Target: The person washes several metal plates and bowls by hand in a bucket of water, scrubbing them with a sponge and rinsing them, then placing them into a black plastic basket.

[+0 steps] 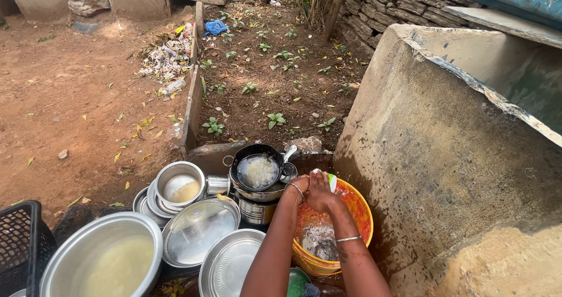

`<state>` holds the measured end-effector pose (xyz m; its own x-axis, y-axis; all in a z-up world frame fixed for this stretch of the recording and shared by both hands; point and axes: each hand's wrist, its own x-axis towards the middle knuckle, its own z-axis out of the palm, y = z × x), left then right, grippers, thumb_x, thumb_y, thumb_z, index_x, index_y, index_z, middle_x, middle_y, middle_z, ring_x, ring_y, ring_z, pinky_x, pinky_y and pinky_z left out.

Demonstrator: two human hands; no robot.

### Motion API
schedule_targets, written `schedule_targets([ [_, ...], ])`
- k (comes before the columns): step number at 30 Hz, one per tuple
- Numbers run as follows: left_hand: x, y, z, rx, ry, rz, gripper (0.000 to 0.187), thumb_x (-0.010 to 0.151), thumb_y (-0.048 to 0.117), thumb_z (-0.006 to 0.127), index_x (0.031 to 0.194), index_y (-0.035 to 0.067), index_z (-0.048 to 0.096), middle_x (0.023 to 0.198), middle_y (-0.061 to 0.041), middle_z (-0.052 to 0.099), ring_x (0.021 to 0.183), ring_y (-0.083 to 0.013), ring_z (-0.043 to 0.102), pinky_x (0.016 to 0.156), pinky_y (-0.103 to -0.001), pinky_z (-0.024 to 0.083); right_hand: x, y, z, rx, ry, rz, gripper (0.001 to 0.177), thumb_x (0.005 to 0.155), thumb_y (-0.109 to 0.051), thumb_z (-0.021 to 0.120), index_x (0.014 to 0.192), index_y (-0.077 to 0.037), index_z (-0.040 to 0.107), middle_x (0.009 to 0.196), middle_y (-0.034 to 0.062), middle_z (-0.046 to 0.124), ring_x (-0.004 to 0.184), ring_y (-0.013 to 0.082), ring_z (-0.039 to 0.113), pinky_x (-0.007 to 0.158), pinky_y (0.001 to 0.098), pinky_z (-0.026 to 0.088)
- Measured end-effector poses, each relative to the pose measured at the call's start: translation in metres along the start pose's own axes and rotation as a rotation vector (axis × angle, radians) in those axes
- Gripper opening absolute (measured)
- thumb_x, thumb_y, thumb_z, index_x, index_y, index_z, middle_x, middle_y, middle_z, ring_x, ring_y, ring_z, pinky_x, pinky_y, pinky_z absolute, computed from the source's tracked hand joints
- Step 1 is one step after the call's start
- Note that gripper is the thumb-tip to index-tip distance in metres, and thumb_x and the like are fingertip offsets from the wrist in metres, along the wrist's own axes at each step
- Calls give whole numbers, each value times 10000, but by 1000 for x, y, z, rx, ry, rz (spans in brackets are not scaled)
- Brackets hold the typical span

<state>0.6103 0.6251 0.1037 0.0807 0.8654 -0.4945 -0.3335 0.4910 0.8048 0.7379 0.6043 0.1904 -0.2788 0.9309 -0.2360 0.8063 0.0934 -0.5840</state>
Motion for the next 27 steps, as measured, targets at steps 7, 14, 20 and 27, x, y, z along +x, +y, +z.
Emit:
schedule_targets([
  [7,-25,-28,-19,143,-84,355,114,1015,134,668,1096,57,690,878,14,676,741,-108,535,625,-288,437,-7,22,-35,463,-499,23,427,757,-172,765,1158,-36,713,1003,140,720,864,257,663,708,376,578],
  [14,-69,-16,-16,95,-143,622,205,998,181,650,1178,87,627,1009,64,642,917,-34,556,825,-231,476,-24,-22,8,-322,601,-34,663,645,-211,967,1162,34,633,1056,202,685,926,304,687,701,372,611],
  [20,-59,-24,-12,-83,-74,525,186,1034,224,635,1055,39,634,919,4,651,802,-81,572,662,-294,448,-12,24,-13,836,-723,79,444,813,-56,778,1211,-183,627,1143,108,716,1050,238,695,841,365,623],
  [27,-23,-58,13,216,494,590,283,1005,249,672,1139,7,732,942,-61,748,823,-113,635,764,-278,521,20,33,58,1000,464,37,580,1054,-538,432,1186,-57,728,1180,156,686,1065,282,636,917,423,510],
])
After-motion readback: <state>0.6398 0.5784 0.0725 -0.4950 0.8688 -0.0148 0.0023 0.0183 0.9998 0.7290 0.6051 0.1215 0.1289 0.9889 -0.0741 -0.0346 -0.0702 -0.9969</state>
